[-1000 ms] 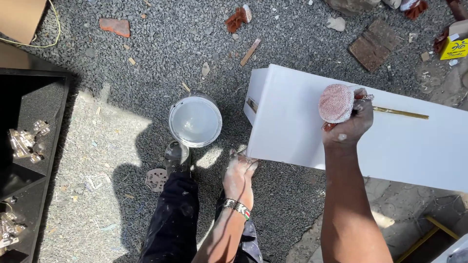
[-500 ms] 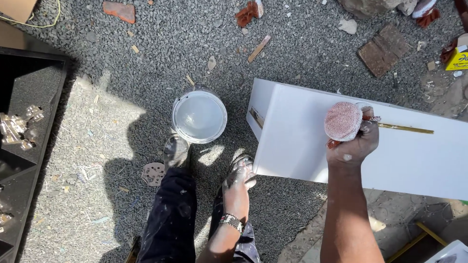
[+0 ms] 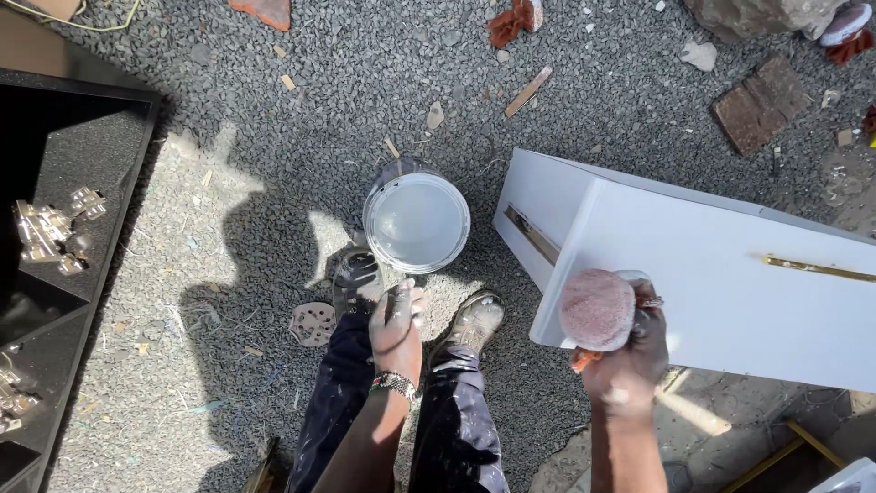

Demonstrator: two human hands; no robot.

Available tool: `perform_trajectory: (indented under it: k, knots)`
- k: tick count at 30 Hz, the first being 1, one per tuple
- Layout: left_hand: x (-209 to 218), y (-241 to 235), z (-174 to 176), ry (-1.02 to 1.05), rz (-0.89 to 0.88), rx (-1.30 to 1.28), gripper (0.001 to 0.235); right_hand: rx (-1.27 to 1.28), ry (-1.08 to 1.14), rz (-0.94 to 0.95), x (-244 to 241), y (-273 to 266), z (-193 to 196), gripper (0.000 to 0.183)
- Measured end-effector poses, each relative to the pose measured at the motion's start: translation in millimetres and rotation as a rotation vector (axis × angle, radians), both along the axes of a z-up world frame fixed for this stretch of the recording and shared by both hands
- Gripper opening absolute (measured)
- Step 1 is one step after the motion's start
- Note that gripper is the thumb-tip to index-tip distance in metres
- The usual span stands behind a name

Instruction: The person paints a white wooden drawer and a separate white panel using a sponge applicator. They repeatedly dip the sponge into a bucket of white paint and apply it to the edges, sides, and interior surfaces of the drawer, as well as the flat surface of the panel.

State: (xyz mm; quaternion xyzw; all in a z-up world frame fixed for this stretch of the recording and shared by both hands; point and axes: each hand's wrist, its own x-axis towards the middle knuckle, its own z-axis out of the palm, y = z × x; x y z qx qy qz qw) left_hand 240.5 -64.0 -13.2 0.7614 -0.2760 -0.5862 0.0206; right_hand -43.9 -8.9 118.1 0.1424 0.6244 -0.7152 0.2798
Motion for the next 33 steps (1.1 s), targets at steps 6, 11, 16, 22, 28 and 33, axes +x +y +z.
perform_trajectory:
  k: [6,11,16,22,28,33]
  knots:
    - [28,-116,11,-0.103,-0.014,-0.022,0.074,0.291,-0.284,0.631,123,-68,-36,0.030]
    - [66,-108,-151,0.018,-0.144,-0.158,0.076,0.473,-0.199,0.564,140,-94,-127,0.034]
    - [57,-149,-82,0.089,-0.187,-0.079,0.058,0.717,0.124,0.574,154,-131,-139,0.030]
    - [59,-118,-130,0.310,0.101,-0.094,0.039,0.638,0.178,0.602,144,-132,-184,0.032]
    - [64,-145,-30,0.279,0.147,-0.053,0.065,0.433,0.048,0.585,149,-123,-156,0.033]
    - [91,-89,-59,0.439,0.453,0.160,0.059,0.452,-0.022,0.532,145,-57,-144,0.040]
